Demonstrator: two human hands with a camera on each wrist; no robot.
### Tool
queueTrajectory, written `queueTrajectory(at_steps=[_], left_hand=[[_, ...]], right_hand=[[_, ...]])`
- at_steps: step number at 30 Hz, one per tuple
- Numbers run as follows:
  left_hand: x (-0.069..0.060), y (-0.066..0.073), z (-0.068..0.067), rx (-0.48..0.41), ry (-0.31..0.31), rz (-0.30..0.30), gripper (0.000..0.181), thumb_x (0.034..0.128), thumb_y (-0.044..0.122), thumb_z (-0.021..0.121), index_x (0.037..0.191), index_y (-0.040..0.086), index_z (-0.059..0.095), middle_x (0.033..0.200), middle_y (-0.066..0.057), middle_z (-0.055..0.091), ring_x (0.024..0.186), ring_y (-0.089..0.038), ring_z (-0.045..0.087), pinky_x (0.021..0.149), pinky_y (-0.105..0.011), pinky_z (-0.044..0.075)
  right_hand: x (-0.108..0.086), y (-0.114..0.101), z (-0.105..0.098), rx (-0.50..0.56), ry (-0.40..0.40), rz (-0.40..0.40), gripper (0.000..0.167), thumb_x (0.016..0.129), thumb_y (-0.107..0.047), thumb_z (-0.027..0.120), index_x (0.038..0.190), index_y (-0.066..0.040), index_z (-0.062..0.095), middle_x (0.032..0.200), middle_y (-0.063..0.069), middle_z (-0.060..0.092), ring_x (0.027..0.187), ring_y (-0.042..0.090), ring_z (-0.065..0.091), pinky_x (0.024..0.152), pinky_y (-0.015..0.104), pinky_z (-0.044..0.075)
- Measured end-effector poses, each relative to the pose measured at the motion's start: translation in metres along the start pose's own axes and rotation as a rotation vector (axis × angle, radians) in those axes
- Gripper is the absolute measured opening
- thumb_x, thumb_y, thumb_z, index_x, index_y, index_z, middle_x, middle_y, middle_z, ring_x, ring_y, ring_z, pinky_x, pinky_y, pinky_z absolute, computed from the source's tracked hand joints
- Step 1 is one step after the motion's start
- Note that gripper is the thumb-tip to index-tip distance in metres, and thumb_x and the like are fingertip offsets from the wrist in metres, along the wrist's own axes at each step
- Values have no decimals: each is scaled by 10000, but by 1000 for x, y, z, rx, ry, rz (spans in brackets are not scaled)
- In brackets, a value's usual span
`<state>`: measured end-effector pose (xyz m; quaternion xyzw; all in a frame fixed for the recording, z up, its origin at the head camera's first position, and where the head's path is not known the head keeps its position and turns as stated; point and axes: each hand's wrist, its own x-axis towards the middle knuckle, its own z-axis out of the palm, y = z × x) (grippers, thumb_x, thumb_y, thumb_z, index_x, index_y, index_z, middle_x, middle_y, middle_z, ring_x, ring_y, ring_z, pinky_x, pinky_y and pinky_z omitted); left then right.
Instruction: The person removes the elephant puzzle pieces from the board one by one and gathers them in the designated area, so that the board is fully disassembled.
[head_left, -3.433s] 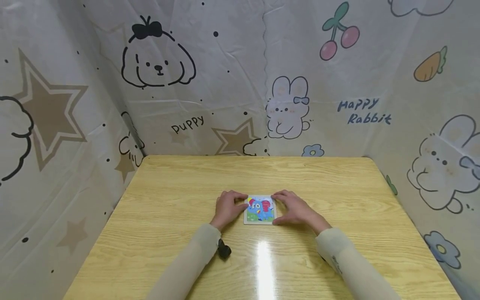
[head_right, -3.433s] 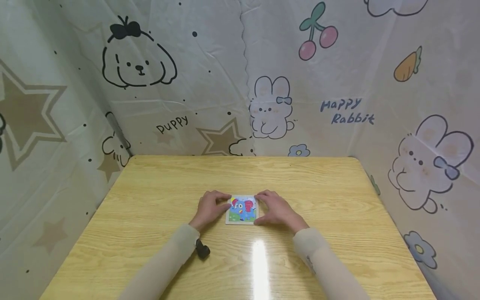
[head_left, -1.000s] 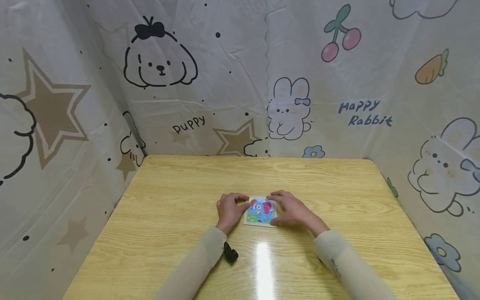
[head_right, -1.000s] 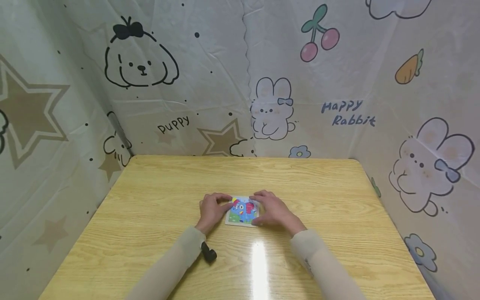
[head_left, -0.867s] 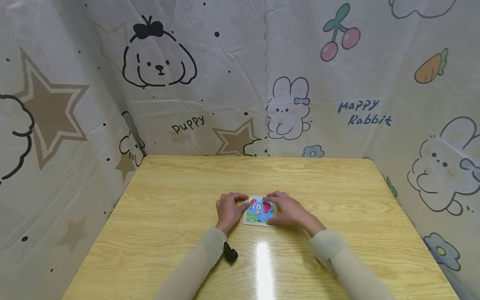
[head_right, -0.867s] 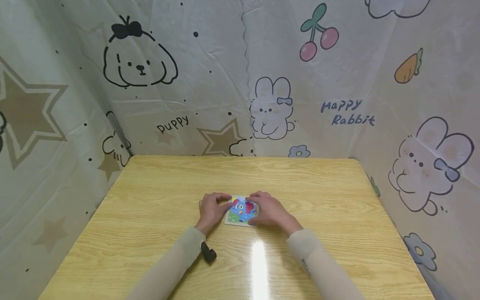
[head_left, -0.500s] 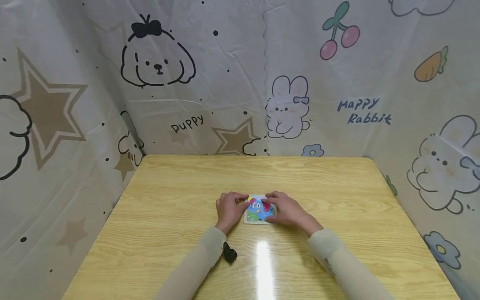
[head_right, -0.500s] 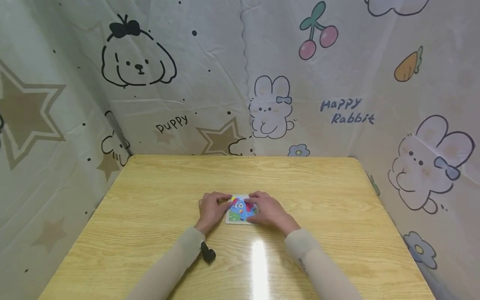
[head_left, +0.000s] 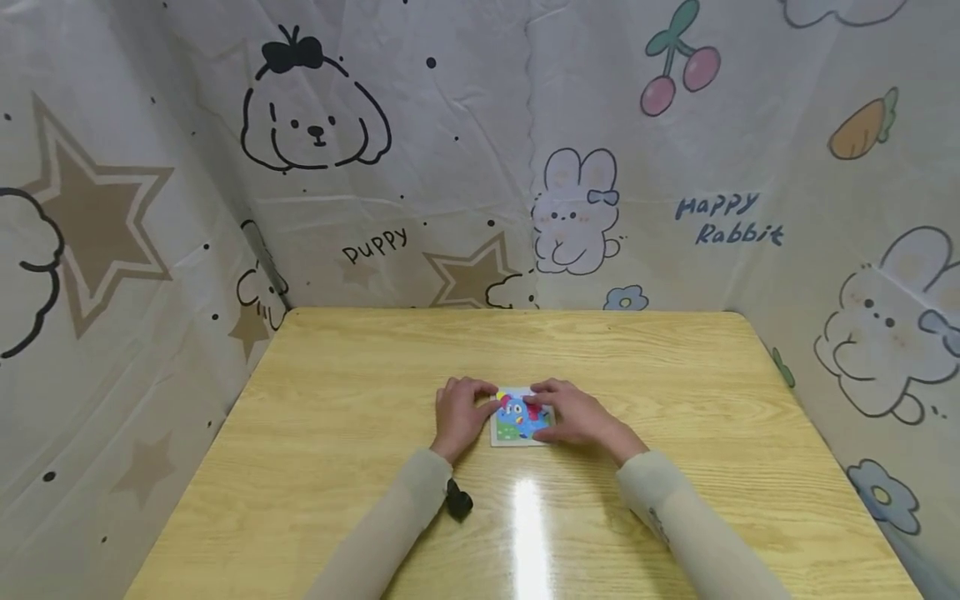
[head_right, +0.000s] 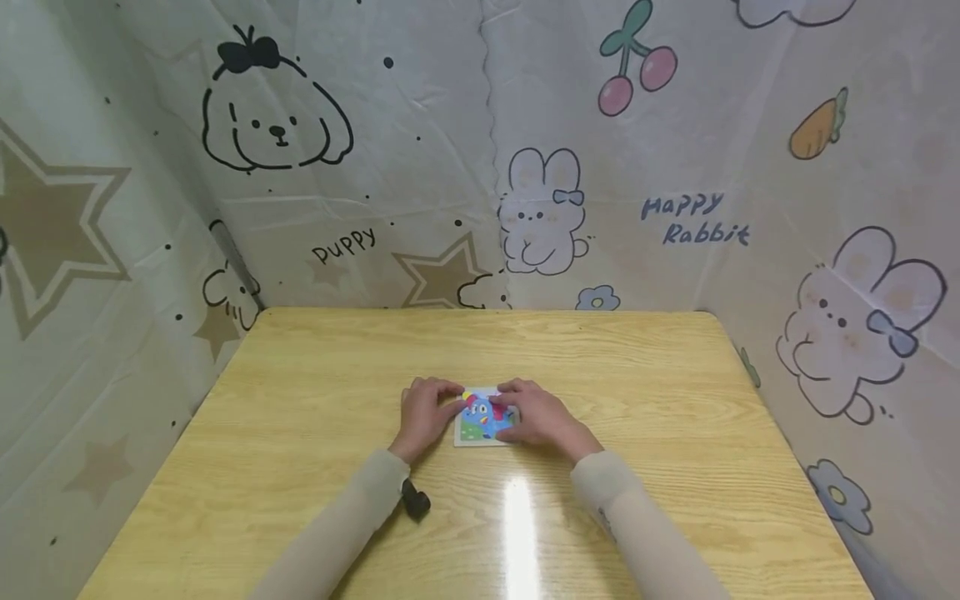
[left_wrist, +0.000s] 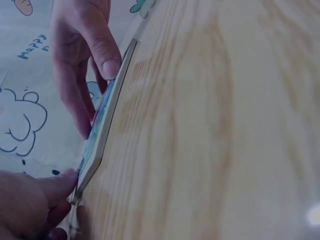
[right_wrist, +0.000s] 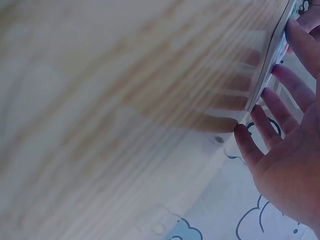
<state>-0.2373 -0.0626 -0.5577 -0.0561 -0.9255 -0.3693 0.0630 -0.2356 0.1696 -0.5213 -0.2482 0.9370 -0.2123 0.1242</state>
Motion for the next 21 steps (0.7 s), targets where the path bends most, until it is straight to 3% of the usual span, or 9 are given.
queueTrajectory(at_steps=[21], left_hand=[[3, 1, -6, 2, -76, 20, 238, 948, 306, 767, 1129, 151, 773, 1149, -36, 732, 1132, -254, 570, 965, -420, 362]], right_hand=[[4, -5, -1, 11, 16, 45, 607, 860, -352, 858, 1408, -182, 658, 1538, 98, 523, 1422, 356, 457, 1136, 580, 413]])
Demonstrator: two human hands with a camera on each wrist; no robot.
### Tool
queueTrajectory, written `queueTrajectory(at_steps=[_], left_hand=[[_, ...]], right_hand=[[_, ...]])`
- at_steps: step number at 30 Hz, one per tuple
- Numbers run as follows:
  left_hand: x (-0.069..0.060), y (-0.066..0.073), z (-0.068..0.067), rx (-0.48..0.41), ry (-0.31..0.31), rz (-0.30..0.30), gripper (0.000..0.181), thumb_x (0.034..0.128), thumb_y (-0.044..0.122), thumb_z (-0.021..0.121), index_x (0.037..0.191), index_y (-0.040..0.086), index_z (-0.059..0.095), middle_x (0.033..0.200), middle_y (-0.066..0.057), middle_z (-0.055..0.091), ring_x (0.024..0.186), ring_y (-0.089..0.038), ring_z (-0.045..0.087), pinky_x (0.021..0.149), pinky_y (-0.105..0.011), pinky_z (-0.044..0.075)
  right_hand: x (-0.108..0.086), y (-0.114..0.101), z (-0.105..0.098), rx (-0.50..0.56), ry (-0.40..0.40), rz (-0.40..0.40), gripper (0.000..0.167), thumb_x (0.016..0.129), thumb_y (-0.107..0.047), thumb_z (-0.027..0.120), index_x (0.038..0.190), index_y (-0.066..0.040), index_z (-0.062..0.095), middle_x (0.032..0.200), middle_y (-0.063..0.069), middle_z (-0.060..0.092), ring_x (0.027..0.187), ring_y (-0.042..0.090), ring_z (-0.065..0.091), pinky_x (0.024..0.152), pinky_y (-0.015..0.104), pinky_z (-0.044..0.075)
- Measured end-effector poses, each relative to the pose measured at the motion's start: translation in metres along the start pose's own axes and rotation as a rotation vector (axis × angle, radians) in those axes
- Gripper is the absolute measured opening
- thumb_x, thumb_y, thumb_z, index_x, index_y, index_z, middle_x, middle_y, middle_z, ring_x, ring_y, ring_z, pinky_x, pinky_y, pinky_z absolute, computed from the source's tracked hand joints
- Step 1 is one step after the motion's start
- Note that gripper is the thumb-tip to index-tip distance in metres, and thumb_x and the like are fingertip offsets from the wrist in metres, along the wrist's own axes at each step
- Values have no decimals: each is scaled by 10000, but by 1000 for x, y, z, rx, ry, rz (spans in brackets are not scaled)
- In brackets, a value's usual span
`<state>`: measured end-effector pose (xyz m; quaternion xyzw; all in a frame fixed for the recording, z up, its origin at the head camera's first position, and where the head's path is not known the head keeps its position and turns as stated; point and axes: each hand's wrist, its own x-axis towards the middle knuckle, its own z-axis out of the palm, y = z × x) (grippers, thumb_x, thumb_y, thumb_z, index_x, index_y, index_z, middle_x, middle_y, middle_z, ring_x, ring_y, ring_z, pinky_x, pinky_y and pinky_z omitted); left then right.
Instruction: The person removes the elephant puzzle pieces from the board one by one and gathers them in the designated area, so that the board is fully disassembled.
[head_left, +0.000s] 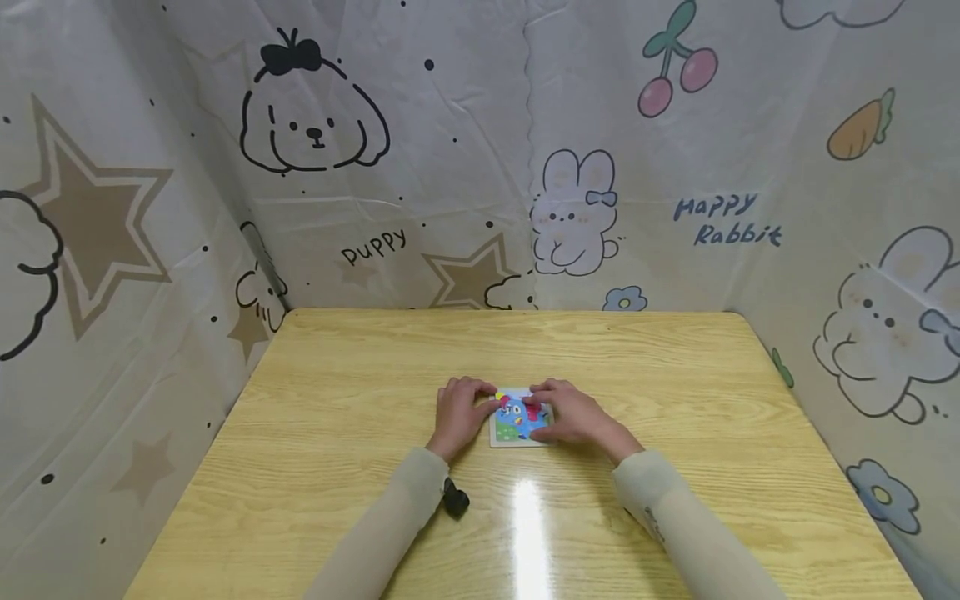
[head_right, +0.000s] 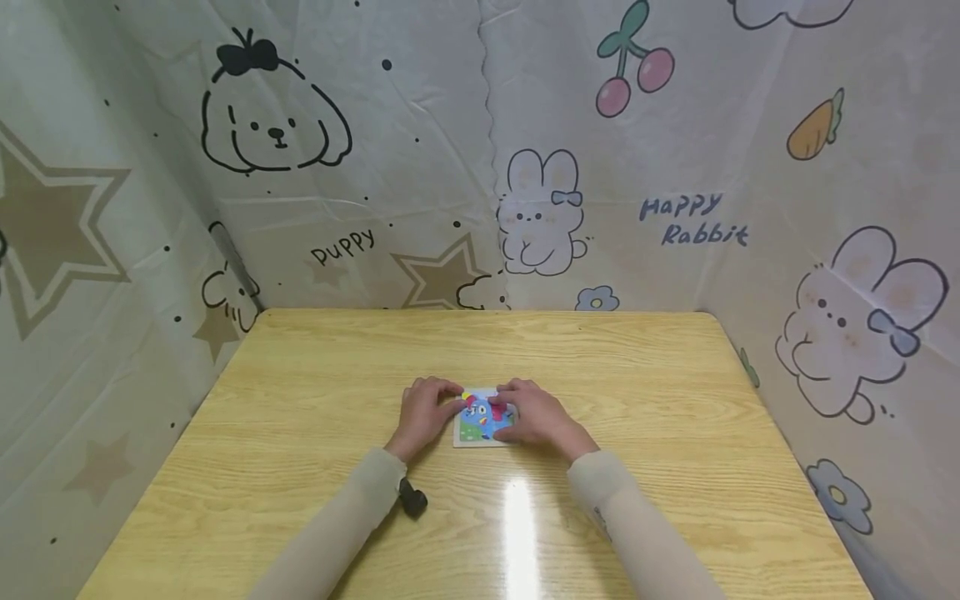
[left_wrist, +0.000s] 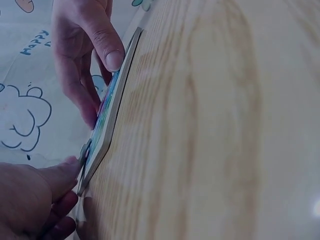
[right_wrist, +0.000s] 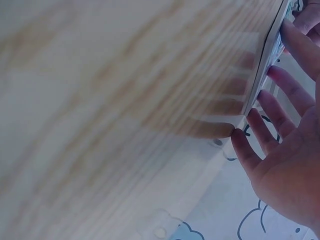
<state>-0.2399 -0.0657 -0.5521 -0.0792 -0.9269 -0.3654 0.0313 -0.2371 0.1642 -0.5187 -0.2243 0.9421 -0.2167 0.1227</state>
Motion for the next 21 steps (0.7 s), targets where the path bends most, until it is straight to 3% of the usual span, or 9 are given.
queueTrajectory(at_steps=[8, 21], left_hand=[[0, -1, 1, 8, 13, 24, 244, 950, 306, 764, 1130, 142, 766, 1130, -32, 726, 1110, -244, 573, 952, -428, 374], [-1, 2, -1, -9, 21, 1, 238, 958, 296, 756, 1136, 139, 769, 1149, -44, 715, 1159, -265, 567, 1007, -470, 380]], right_hand=[[0, 0, 0, -4, -6, 8, 614, 858, -354, 859, 1413, -189, 655, 1541, 93, 520, 1425, 351, 452, 1143, 574, 409], [0, -1, 0, -10, -4, -1, 618, 856, -352, 861, 1410, -170, 656, 1534, 108, 524, 1415, 363, 459, 1130, 585, 418]])
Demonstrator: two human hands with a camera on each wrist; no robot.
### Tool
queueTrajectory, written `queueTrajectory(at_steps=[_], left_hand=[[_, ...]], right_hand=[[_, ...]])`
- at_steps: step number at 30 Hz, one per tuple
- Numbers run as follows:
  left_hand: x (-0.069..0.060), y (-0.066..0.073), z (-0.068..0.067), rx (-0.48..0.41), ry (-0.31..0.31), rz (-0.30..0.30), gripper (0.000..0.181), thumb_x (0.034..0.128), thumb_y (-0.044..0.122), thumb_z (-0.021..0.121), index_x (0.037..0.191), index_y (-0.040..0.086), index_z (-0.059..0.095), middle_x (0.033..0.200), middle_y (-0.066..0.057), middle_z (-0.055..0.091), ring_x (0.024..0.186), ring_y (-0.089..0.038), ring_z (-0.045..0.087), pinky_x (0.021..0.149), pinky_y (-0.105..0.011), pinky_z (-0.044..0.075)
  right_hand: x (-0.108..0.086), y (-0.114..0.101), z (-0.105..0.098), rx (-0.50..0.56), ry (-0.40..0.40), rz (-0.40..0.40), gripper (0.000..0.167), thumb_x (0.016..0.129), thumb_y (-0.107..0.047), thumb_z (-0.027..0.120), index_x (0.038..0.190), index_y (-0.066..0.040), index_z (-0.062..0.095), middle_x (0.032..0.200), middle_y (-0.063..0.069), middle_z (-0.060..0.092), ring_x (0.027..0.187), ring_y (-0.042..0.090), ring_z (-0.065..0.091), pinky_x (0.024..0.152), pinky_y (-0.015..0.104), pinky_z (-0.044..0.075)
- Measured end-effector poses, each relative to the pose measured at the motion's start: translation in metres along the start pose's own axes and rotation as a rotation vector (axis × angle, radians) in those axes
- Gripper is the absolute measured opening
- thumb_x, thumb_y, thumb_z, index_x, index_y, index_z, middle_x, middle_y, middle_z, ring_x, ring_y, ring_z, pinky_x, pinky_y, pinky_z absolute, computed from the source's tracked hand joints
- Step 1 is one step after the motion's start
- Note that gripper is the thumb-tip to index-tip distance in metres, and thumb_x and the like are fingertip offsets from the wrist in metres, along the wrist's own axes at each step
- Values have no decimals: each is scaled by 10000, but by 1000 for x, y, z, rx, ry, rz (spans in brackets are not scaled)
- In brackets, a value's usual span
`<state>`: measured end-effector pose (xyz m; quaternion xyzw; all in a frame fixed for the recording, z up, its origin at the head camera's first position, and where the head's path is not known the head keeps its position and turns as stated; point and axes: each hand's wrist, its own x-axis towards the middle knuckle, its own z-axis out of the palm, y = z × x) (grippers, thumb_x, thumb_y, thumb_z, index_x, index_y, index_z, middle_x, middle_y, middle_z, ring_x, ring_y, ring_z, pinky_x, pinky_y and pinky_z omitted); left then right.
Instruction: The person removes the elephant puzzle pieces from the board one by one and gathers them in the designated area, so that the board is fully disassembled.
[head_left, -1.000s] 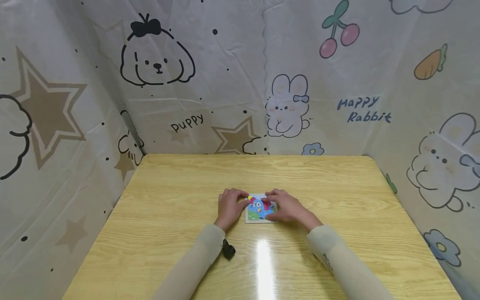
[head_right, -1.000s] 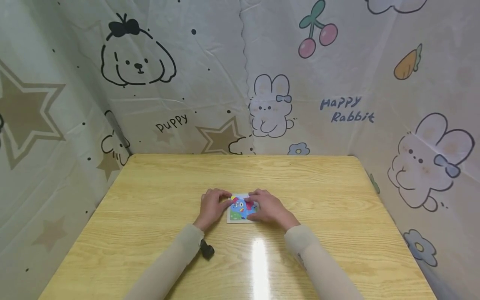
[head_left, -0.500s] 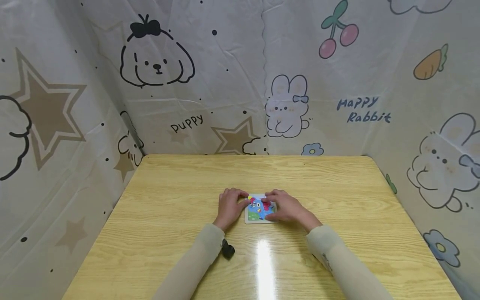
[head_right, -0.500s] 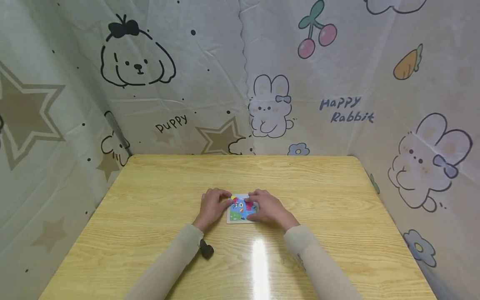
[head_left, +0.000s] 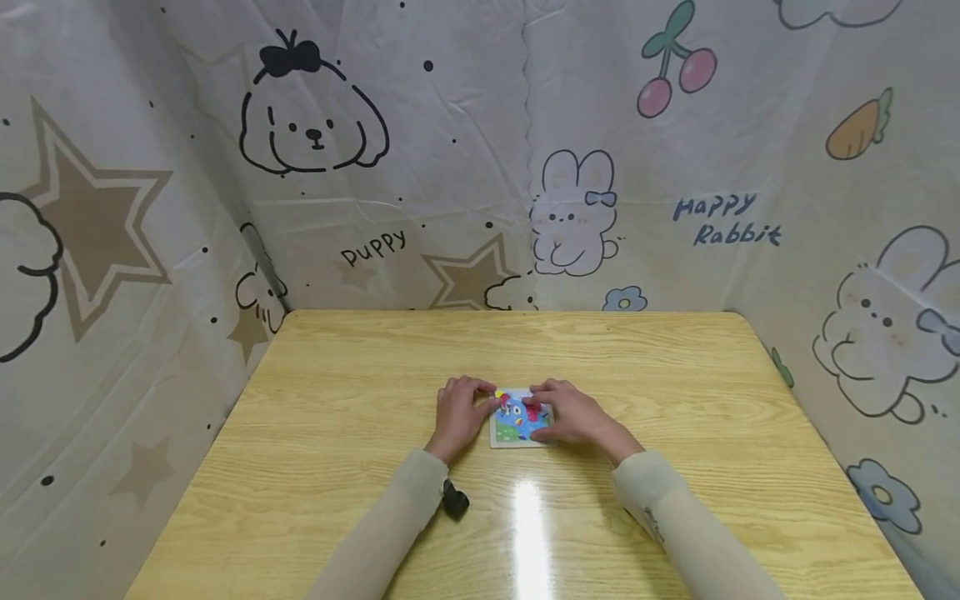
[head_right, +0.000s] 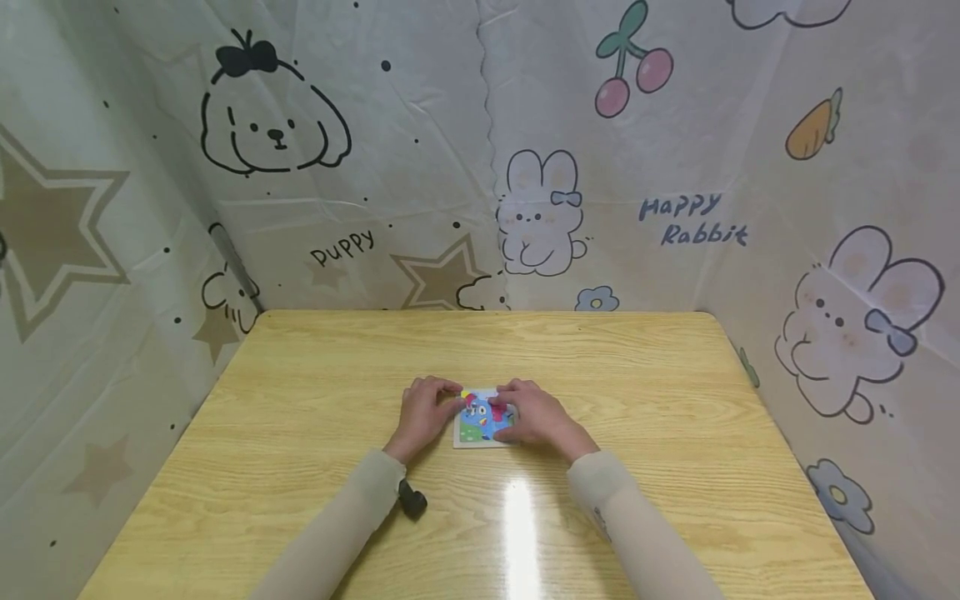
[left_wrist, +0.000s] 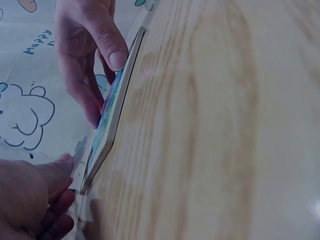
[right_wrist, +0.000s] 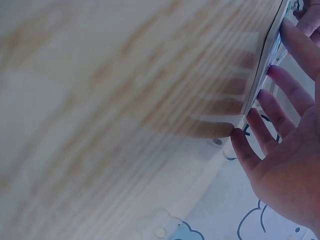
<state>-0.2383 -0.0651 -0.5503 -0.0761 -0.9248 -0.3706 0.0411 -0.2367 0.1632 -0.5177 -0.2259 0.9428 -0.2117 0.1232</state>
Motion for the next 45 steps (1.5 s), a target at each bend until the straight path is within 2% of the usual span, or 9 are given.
queueTrajectory(at_steps=[11, 21, 27, 35, 45], left_hand=[[2, -6, -4, -21, 19, 9, 263, 956, 328, 753, 1149, 150, 766, 1140, -32, 716, 1130, -249, 568, 992, -458, 376], [11, -14, -18, -45, 67, -16, 253, 954, 329, 757, 1139, 157, 772, 1139, -32, 713, 1106, -251, 565, 981, -462, 364], [16, -26, -31, -73, 113, -15, 245, 944, 302, 772, 1131, 144, 775, 1130, -48, 721, 1092, -264, 570, 974, -476, 353], [23, -43, -54, -105, 132, -24, 274, 948, 278, 767, 1165, 110, 760, 1168, -91, 709, 1108, -292, 558, 1013, -494, 329], [28, -74, -76, -105, 106, -63, 307, 966, 287, 751, 1208, 97, 745, 1210, -115, 701, 1136, -314, 548, 1080, -509, 282]], right_hand=[[0, 0, 0, 18, -5, 24, 622, 857, -352, 861, 1418, -184, 650, 1552, 90, 512, 1434, 353, 441, 1142, 589, 405], [0, 1, 1, 6, -3, 29, 617, 857, -356, 860, 1415, -190, 654, 1557, 82, 510, 1445, 349, 430, 1144, 591, 402], [0, 1, 1, 13, 2, 22, 616, 858, -352, 861, 1413, -184, 655, 1553, 82, 515, 1433, 343, 442, 1145, 576, 406], [-1, 0, 0, 13, 2, 26, 619, 858, -350, 861, 1416, -183, 653, 1553, 84, 514, 1430, 341, 444, 1146, 577, 405], [0, 1, 2, 6, -1, 22, 615, 861, -357, 857, 1416, -187, 653, 1557, 84, 511, 1436, 345, 438, 1153, 577, 398]])
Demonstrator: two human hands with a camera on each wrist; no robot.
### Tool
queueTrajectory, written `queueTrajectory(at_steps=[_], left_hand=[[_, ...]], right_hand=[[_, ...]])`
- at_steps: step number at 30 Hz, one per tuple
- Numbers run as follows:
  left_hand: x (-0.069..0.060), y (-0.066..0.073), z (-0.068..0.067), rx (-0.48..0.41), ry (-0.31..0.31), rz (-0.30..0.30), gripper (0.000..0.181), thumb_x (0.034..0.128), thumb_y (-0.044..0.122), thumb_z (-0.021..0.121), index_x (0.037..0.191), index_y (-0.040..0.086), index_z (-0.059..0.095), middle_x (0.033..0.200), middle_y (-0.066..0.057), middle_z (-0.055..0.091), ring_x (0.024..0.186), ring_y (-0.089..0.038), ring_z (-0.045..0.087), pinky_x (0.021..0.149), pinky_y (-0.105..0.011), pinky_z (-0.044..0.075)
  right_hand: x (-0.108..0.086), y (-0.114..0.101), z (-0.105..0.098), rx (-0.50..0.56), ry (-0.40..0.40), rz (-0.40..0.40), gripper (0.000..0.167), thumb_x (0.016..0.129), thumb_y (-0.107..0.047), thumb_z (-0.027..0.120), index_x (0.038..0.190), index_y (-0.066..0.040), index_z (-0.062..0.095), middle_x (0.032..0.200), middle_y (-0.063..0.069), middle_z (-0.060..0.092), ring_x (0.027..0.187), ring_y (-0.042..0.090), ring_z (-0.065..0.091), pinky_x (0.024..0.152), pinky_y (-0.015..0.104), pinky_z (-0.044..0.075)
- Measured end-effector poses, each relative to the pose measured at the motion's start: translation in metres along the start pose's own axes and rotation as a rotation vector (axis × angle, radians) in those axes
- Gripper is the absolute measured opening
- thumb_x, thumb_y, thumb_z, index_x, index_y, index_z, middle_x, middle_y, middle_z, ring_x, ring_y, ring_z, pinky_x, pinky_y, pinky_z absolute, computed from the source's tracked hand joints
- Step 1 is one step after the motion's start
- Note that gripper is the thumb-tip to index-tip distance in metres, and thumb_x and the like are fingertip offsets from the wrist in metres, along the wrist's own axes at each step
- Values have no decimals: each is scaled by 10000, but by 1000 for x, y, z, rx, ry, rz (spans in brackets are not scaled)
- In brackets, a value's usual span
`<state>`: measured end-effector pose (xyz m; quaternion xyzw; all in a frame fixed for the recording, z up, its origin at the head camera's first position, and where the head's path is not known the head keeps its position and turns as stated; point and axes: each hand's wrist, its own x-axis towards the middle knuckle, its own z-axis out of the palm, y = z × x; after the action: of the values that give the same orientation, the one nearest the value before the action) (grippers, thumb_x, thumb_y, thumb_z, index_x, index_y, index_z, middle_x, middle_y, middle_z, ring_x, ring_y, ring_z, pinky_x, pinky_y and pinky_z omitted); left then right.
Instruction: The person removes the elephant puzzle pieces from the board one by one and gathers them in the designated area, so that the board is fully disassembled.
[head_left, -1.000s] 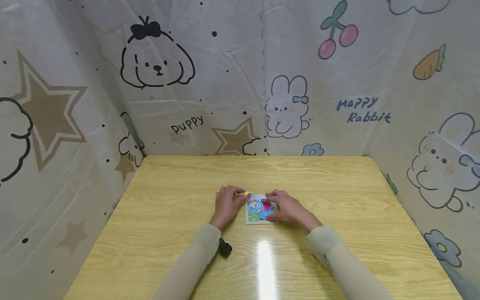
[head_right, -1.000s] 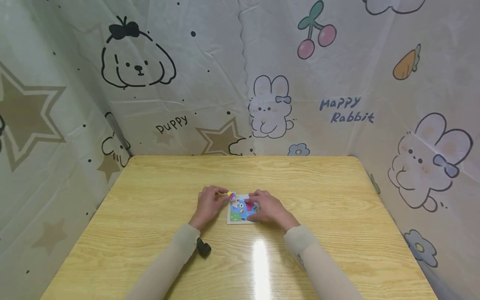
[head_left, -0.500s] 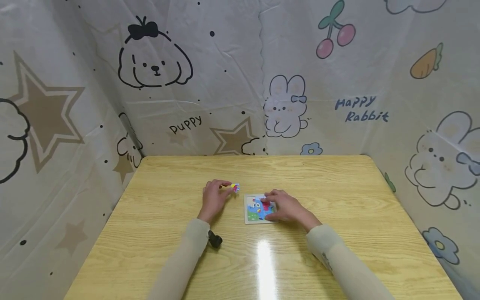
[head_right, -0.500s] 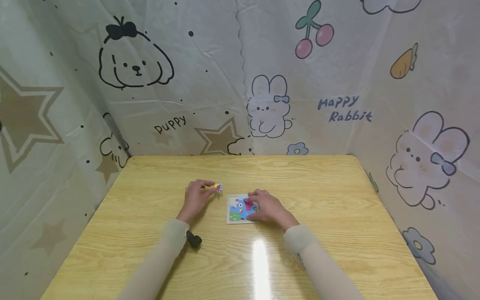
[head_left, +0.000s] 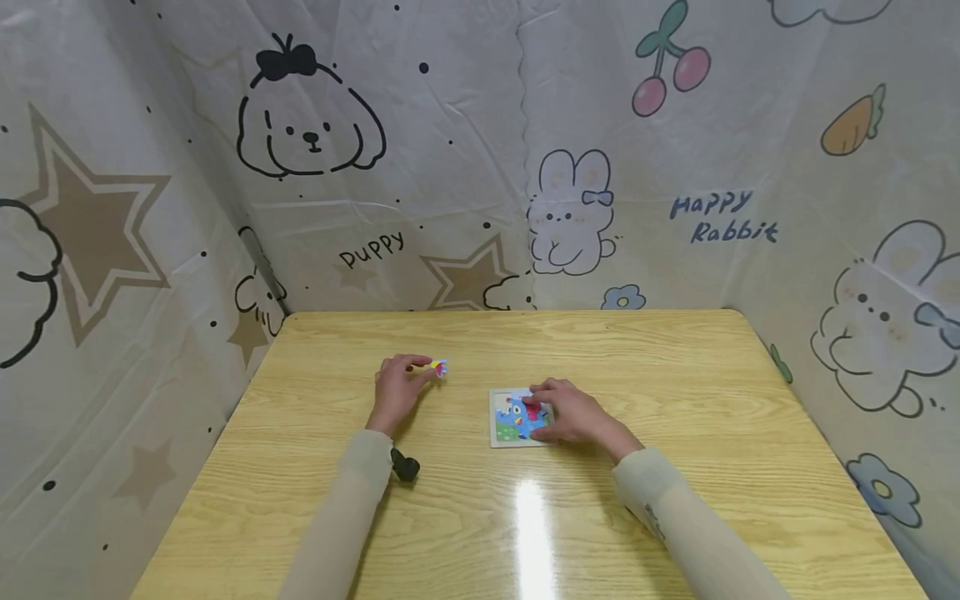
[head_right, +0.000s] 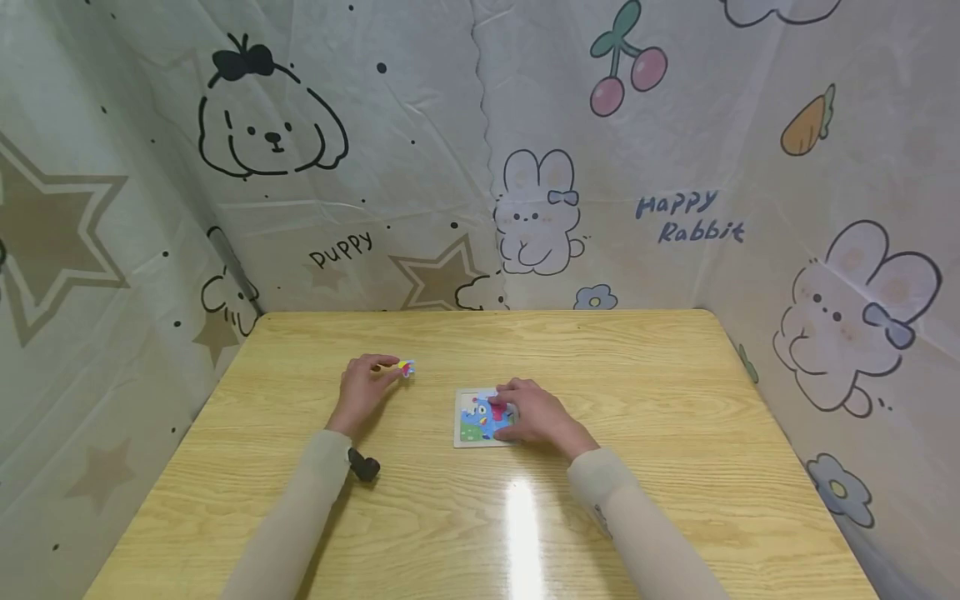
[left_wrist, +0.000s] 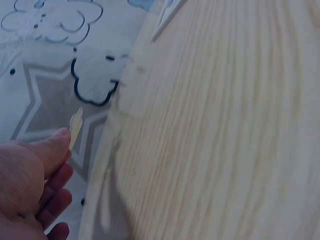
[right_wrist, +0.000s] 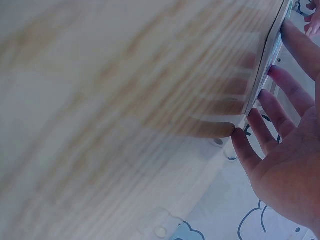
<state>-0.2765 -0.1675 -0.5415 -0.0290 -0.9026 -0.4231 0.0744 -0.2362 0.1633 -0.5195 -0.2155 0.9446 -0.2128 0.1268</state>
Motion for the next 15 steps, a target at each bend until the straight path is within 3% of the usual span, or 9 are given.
queueTrajectory(at_steps=[7, 15], left_hand=[[2, -12, -10, -3, -27, -5, 310, 981, 269, 732, 1230, 83, 733, 1233, -134, 687, 1147, -331, 541, 1108, -538, 253], [3, -15, -11, 25, -51, -1, 306, 988, 269, 720, 1238, 93, 735, 1246, -126, 684, 1154, -324, 546, 1097, -537, 278]], right_hand=[[0, 0, 0, -1, 1, 0, 619, 860, -356, 859, 1417, -183, 652, 1553, 87, 515, 1430, 346, 445, 1147, 579, 403], [0, -1, -1, 3, -1, 0, 623, 858, -357, 860, 1419, -186, 650, 1562, 86, 507, 1442, 349, 433, 1151, 585, 396]])
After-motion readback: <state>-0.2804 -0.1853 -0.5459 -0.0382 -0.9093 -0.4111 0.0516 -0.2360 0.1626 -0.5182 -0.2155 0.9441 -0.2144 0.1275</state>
